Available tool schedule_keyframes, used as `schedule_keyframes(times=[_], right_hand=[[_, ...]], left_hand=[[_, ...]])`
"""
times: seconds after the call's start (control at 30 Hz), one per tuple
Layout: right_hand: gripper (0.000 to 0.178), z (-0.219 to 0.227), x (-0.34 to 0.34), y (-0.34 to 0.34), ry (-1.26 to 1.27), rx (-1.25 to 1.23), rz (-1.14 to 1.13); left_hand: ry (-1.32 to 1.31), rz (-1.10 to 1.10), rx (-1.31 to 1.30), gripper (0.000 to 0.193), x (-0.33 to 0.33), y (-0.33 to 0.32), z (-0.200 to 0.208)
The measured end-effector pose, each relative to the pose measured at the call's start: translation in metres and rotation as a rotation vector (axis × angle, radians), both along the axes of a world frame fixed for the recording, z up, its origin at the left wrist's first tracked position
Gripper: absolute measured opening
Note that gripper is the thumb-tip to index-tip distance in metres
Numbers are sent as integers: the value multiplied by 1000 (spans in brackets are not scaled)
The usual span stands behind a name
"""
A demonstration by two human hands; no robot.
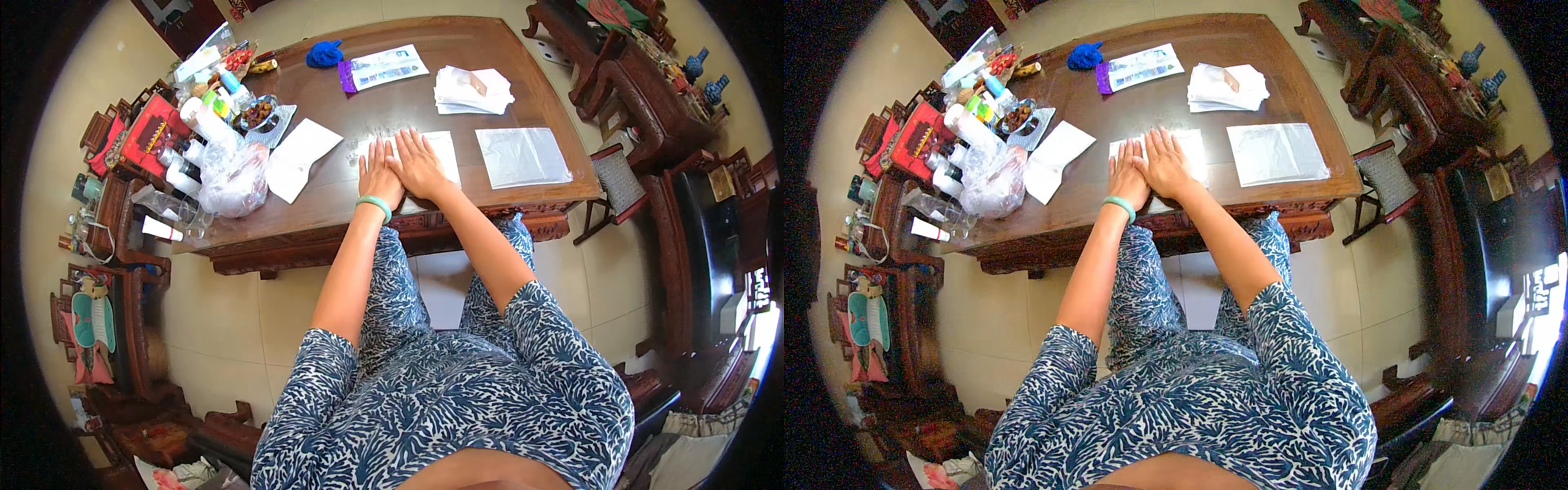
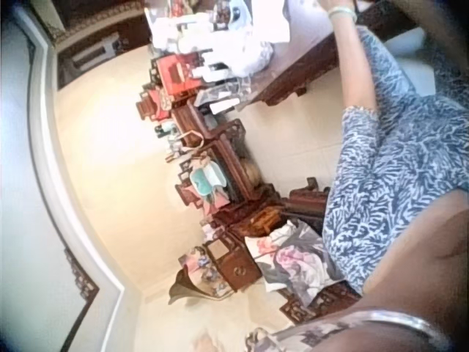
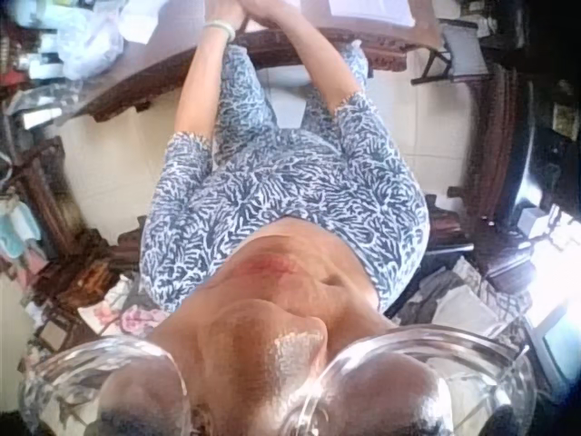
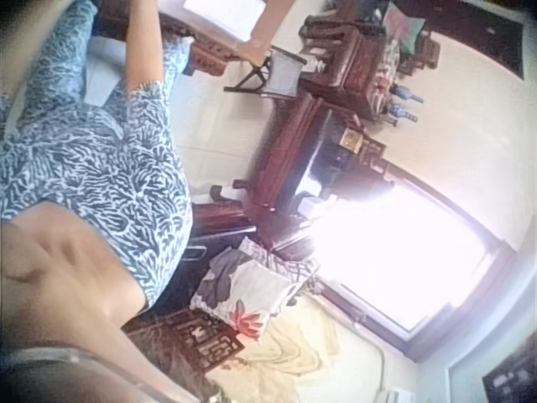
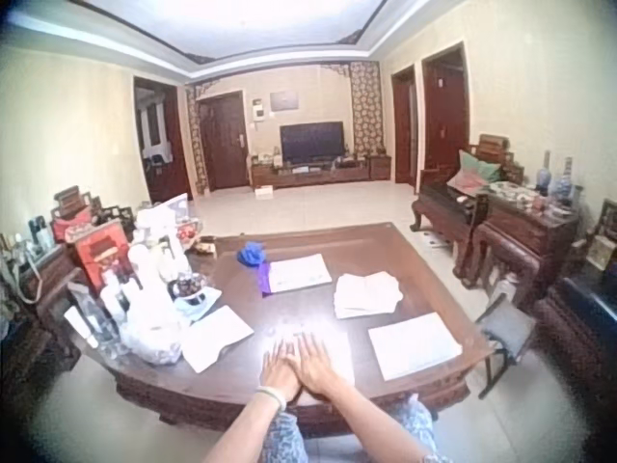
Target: The person folds a rectangular piece of paper multiple times, then places it inside a clear plastic bag and presses down on the bag to flatten it.
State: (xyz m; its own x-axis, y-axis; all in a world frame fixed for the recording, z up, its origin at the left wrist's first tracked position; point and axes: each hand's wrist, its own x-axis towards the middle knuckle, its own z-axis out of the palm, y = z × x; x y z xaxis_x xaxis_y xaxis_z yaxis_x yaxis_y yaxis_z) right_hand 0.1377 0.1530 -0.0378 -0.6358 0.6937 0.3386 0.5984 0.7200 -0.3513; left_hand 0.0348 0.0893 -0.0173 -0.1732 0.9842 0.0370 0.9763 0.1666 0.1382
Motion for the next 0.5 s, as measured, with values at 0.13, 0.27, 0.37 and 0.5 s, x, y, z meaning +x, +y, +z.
schedule_keyframes(times=[0.13, 0.27, 0.37, 0.5], right_hand=[[72, 4, 12, 4, -140, 12, -52], [73, 6, 32, 6, -207, 35, -156], [73, 3, 43, 13, -188, 61, -197], [66, 4, 51, 16, -56, 184, -302]], left_hand=[[-60, 21, 53, 63, -2, -1, -7], [-31, 37, 60, 64, -3, -7, -4], [-33, 34, 59, 67, -7, -7, -6], [-85, 5, 120, 65, -5, -1, -2]])
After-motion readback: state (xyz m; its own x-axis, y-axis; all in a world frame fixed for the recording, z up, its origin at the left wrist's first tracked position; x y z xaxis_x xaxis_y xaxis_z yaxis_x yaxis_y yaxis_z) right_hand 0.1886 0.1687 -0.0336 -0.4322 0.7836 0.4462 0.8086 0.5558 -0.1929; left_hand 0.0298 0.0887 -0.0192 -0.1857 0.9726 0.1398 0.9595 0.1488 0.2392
